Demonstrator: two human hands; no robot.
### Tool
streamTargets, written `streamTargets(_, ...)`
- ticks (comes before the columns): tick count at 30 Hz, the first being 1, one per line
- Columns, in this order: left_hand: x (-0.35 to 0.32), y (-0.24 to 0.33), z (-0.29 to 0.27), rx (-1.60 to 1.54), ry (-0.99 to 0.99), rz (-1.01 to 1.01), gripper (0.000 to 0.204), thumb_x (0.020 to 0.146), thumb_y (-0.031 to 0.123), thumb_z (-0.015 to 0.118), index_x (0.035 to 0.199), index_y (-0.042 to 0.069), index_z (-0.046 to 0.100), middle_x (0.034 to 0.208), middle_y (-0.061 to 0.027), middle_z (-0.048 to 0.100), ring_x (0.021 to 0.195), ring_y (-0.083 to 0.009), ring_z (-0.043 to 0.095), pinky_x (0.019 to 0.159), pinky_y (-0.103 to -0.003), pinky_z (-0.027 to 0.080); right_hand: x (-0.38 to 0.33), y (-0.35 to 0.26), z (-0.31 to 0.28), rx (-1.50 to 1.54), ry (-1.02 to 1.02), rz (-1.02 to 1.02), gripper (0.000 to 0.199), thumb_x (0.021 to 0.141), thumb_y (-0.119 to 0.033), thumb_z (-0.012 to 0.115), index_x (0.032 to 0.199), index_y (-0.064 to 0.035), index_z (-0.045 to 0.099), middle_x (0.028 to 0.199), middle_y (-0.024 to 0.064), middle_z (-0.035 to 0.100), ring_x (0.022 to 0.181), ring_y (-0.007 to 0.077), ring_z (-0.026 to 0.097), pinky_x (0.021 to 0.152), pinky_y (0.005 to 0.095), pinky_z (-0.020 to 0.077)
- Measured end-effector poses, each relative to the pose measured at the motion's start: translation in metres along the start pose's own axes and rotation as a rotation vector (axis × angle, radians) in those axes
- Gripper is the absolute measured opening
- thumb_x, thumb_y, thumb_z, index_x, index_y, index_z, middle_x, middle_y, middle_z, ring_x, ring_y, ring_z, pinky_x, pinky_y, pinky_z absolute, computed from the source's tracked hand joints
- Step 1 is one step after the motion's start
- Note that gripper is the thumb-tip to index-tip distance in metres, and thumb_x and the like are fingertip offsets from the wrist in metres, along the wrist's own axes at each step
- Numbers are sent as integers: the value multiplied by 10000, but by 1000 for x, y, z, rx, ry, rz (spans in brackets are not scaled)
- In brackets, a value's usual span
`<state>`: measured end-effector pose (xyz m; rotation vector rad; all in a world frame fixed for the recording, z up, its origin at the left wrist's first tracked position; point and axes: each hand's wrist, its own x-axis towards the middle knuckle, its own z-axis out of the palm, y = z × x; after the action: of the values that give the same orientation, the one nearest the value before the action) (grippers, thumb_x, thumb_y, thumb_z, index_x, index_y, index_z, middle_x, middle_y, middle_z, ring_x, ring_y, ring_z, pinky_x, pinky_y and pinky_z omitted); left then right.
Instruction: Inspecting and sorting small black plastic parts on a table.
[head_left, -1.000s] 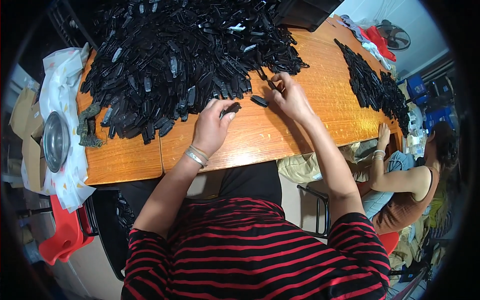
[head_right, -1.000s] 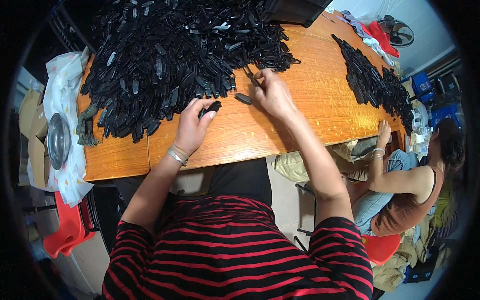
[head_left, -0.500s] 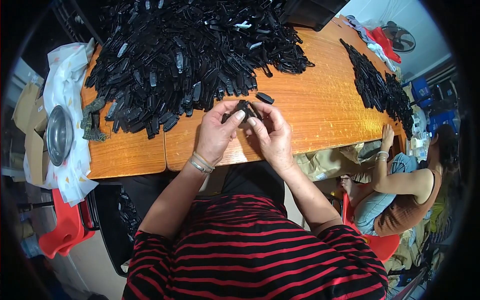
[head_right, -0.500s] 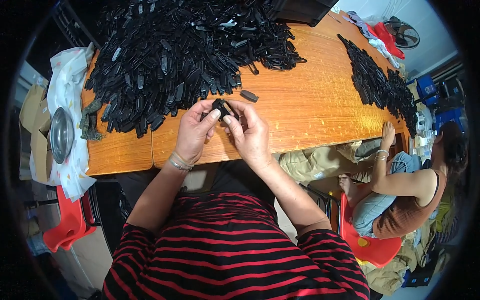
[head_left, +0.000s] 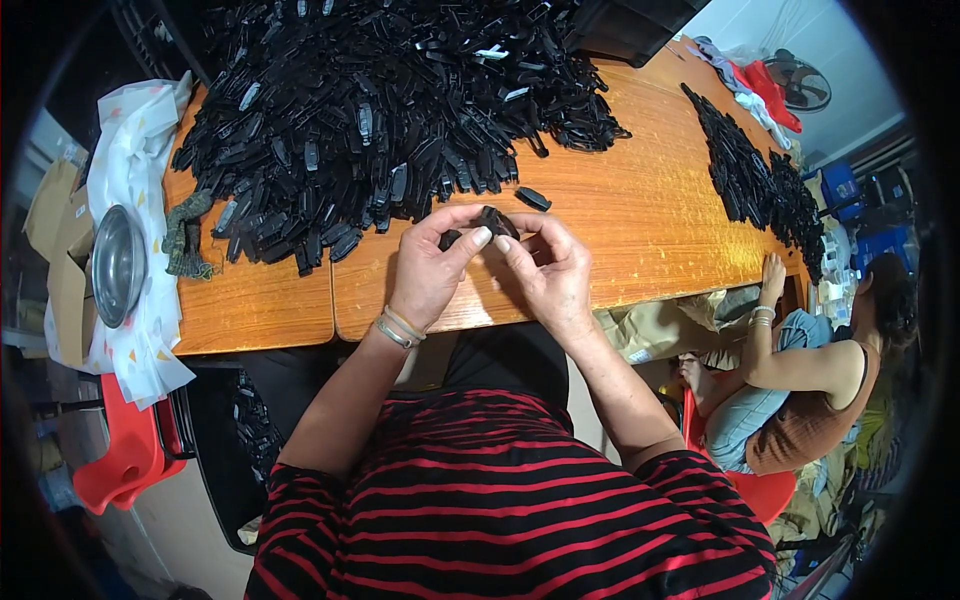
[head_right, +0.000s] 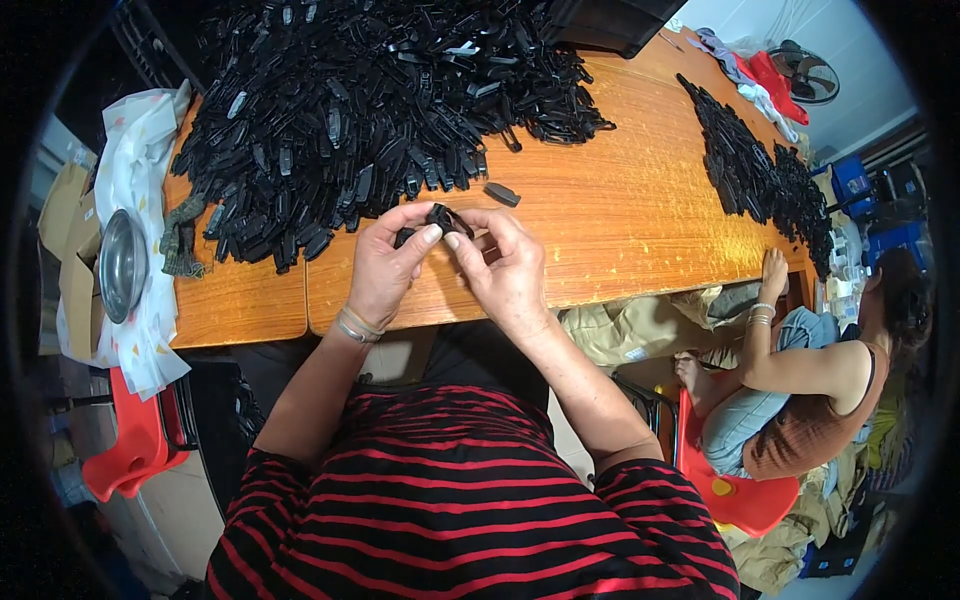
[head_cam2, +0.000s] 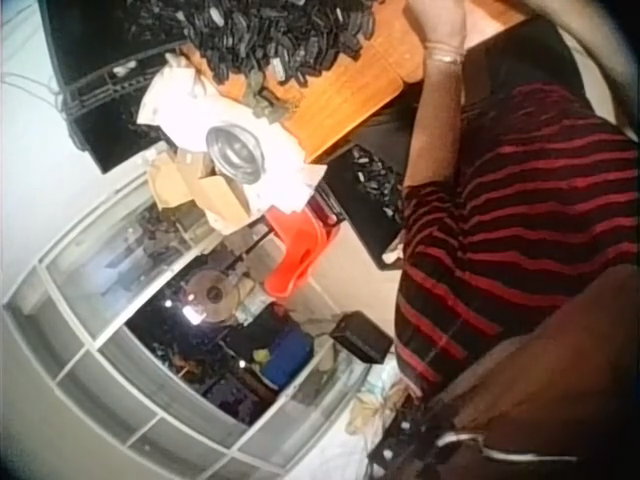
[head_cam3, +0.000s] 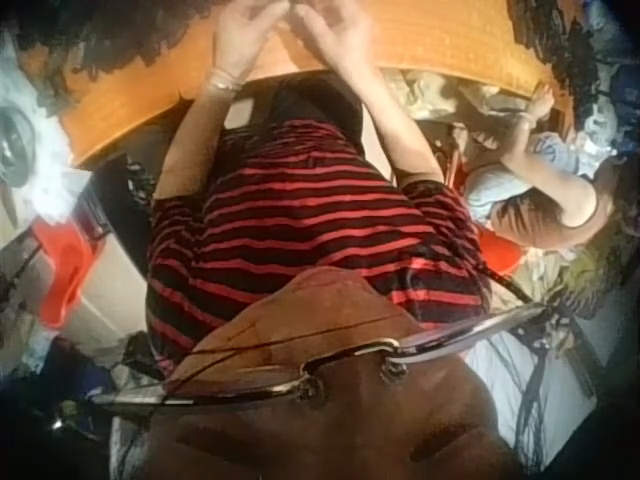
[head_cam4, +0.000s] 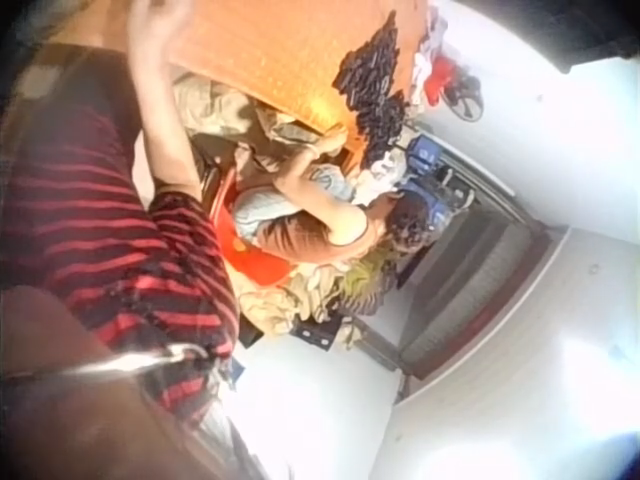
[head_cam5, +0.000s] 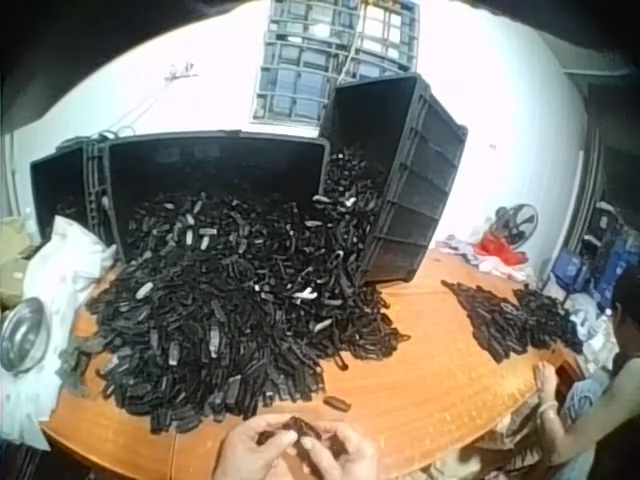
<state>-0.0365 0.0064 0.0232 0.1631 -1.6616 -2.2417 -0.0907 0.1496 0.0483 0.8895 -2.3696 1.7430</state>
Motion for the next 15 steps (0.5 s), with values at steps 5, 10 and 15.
streamTargets(5, -5, -2, 0, 33, 4, -32, 259, 895, 52, 643, 1140, -30, 636, 1000, -37, 661, 913, -88, 577, 849, -231, 464, -4, -2, -1, -113, -17, -11, 186, 803, -40, 737, 971, -7, 661, 798, 53, 631, 626, 89, 604, 532, 229, 483)
streamTargets(10, -16, -4, 5, 64, 10, -49, 254, 919, 78, 616, 1149, -30, 632, 988, -33, 657, 907, -84, 575, 832, -225, 469, -11, 1, 5, -290, 10, -238, 221, 743, -36, 765, 939, -14, 664, 836, 103, 629, 659, 182, 621, 559, 272, 495)
streamTargets(15, -25, -2, 3, -35, -54, -57, 195, 986, 158, 527, 1051, -3, 615, 900, -16, 625, 798, -59, 551, 717, -199, 463, -23, -1, 13, -317, 37, -151, 508, 749, -121, 783, 1182, -40, 529, 877, 145, 628, 793, 276, 663, 640, 344, 533)
